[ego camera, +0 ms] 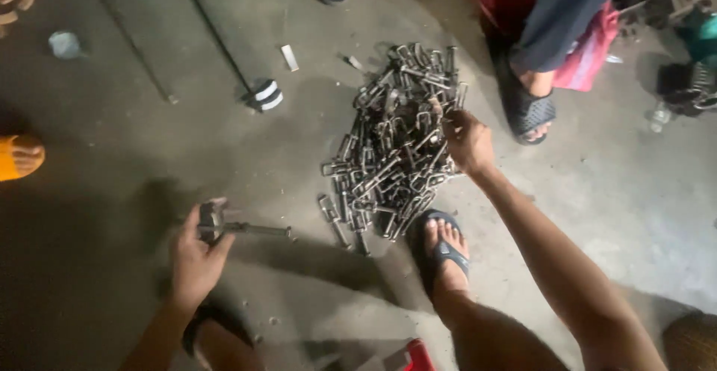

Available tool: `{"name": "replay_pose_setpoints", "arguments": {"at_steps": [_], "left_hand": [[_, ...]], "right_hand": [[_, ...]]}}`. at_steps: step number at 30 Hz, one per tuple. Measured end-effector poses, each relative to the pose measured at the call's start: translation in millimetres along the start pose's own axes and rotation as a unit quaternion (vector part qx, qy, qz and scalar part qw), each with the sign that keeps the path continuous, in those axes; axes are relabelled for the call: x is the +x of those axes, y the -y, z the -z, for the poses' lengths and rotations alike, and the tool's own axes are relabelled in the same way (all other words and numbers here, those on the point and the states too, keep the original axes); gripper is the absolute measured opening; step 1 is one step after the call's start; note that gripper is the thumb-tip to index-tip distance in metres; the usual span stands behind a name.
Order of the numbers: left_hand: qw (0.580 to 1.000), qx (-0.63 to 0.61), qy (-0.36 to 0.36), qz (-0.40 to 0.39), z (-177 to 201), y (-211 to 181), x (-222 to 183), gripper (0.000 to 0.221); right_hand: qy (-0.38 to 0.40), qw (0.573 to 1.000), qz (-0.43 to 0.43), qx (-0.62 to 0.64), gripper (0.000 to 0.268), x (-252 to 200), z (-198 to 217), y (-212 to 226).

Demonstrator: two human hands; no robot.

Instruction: Assembling metal U-bolts with brackets and tightening them using a small hand tool while sitting on a workshop floor.

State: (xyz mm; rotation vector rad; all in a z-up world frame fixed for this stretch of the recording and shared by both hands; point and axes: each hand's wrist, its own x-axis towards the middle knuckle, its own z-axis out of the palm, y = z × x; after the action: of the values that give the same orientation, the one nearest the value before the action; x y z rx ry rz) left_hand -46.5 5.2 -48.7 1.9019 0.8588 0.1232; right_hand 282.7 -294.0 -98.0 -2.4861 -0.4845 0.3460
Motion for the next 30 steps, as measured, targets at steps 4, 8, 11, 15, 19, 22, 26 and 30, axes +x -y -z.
{"name": "replay_pose_setpoints", "arguments": {"at_steps": [4,8,11,15,19,22,26,30], "left_hand": [[0.998,-0.046,0.012,0.042,-9.5,-9.3,1.0,0.039],[1.0,-0.004,0.012,0.017,-14.1,-28.6,0.1,0.039],[0.999,-0.01,0.018,0.041,-18.1,-27.4,0.7,0.041],[0.986,0.019,0.031,0.162,-18.6,-31.3,-0.2,0.047],[0.991,0.028,0.005,0.134,-26.7,-8.0,2.2,0.046],[0.987,0.012,0.012,0.16,-30.1,-7.8,1.0,0.068],[0.991,0.028,0.012,0.128,-31.8,-7.8,0.8,0.064],[0.98,0.081,0.016,0.182,-30.4,-18.7,0.5,0.076]], "right_hand": [[-0.015,0.999,-0.009,-0.036,0.023,-3.9,7.2,-16.7],[0.114,0.981,0.154,-0.001,0.015,-15.0,4.9,-31.4],[0.172,0.954,0.244,0.003,0.019,-23.8,-1.0,-31.3],[0.08,0.945,0.315,-0.036,0.018,-29.4,-25.0,-9.9],[0.173,0.887,0.429,0.006,0.019,-33.3,-61.7,11.1],[0.137,0.836,0.515,-0.133,0.012,-42.5,-93.3,22.2],[0.15,0.782,0.551,-0.25,0.013,-42.6,-97.4,45.0],[0.192,0.805,0.533,-0.173,0.016,-32.6,-111.0,35.5]]}}
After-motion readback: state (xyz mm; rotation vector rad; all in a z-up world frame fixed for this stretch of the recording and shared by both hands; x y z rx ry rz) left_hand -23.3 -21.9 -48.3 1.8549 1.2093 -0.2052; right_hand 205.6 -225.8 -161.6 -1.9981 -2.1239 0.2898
